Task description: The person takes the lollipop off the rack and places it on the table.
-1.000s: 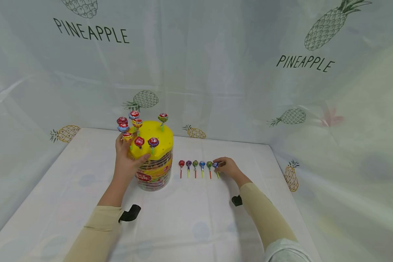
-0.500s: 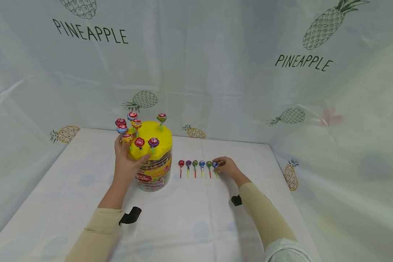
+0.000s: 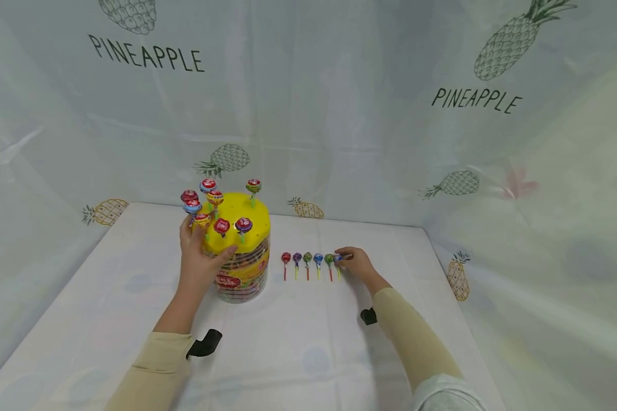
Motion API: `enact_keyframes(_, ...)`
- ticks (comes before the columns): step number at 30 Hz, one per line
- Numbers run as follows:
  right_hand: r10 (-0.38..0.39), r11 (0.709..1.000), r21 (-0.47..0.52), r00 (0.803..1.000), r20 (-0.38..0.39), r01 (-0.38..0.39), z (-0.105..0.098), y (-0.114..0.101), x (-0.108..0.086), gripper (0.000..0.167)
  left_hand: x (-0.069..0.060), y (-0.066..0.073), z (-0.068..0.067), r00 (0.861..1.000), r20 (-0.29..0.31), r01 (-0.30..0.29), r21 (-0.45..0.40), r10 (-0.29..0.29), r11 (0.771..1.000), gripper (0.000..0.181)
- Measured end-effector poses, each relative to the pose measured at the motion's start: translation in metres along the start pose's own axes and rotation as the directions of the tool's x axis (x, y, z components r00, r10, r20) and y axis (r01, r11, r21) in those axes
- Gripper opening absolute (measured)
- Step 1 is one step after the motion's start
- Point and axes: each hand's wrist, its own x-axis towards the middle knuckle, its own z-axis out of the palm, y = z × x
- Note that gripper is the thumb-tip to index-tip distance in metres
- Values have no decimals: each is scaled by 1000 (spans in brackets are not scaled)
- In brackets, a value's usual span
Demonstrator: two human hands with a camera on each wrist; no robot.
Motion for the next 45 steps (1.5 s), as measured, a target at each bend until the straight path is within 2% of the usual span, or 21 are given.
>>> enact_keyframes(8, 28, 1000, 6, 999, -29, -28, -3, 1, -3, 25, -1, 1, 3, 1000, 6, -11, -8, 11, 1000, 74)
enact_keyframes(14, 53, 999, -1, 998, -34, -53, -7, 1, -5, 24, -3, 3, 3, 1000, -9, -10, 41, 11, 999, 76)
enact_keyframes(22, 44, 999, -20, 998, -34, -45, -9, -1, -7, 27, -8, 10, -1, 1000, 22, 13, 92, -15, 996, 74)
enact_keyframes(25, 37, 998, -45, 998, -52, -39, -13, -3, -9, 28, -10, 12, -3, 999, 33, 5, 101, -8, 995, 76)
enact_keyframes(28, -4, 999, -52, 997, -75, 0, -19, -10, -10, 31, -12, 15, -6, 999, 42, -13, 107, 9, 994, 75)
enact_keyframes(32, -102, 995, -13, 990, -101, 102, -29, -29, -12, 35, -17, 18, -12, 998, 66, -16, 107, 9, 994, 71)
enact_keyframes(35, -196, 979, 43, 974, -110, 202, -36, -52, -17, 35, -19, 17, -17, 996, 90, -11, 104, 2, 995, 71)
enact_keyframes(38, -275, 951, 110, 954, -115, 288, -42, -81, -26, 35, -20, 17, -23, 993, 119, -7, 112, -6, 994, 71)
enact_keyframes(42, -340, 908, 219, 934, -112, 357, -45, -125, -44, 33, -20, 14, -31, 986, 164, -15, 82, 1, 997, 71)
enact_keyframes(45, -407, 856, 305, 908, -102, 418, -43, -154, -58, 32, -22, 8, -37, 984, 172, -41, 20, 37, 999, 68)
